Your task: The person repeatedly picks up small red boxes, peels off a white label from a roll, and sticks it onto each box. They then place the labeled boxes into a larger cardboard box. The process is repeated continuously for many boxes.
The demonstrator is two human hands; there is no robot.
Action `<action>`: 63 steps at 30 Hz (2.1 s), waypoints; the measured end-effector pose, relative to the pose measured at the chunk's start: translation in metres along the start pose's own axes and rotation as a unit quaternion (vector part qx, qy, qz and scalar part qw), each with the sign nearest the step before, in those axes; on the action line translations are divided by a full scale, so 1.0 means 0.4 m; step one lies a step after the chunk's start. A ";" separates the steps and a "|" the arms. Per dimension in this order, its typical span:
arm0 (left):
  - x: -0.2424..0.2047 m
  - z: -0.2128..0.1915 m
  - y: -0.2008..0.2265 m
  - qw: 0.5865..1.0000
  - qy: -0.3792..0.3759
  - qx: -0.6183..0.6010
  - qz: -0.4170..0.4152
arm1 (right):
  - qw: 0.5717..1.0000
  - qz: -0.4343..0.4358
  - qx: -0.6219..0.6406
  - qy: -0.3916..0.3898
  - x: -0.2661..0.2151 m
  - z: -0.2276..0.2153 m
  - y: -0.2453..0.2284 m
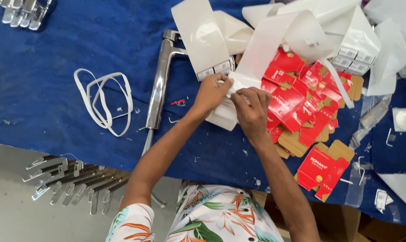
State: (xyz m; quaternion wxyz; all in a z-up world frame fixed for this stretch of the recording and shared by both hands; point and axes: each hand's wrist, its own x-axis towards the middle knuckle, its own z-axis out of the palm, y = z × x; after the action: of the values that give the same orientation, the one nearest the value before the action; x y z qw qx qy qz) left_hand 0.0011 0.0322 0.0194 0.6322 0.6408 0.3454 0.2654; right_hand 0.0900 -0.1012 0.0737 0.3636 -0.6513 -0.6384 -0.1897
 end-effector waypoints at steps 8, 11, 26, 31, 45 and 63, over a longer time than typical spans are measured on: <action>0.062 -0.020 -0.068 0.948 0.085 0.251 0.177 | 0.812 0.400 0.379 0.192 -0.110 -0.218 0.037; -0.017 0.008 0.004 0.847 0.193 0.386 0.311 | 0.780 0.446 0.377 0.228 -0.219 -0.422 0.140; -0.415 0.730 -0.045 0.796 -0.273 0.287 0.457 | 0.689 0.723 0.036 0.036 -0.678 -0.586 0.381; -0.429 0.714 -0.117 0.800 -0.280 0.289 0.445 | 0.750 0.622 -0.157 -0.161 -0.650 -0.598 0.389; -0.439 0.727 -0.110 0.800 -0.254 0.316 0.442 | 0.817 0.509 -0.075 -0.261 -0.724 -0.662 0.401; -0.365 0.244 0.038 0.984 0.113 0.004 0.134 | 0.844 0.414 -0.136 -0.314 -0.892 -0.625 0.459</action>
State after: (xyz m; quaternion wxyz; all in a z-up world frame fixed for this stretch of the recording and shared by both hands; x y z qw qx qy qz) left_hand -0.0120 -0.1419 0.0427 0.5451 0.6495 0.3267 0.4174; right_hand 0.2819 -0.5130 -0.0564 0.0960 -0.9225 -0.3578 0.1085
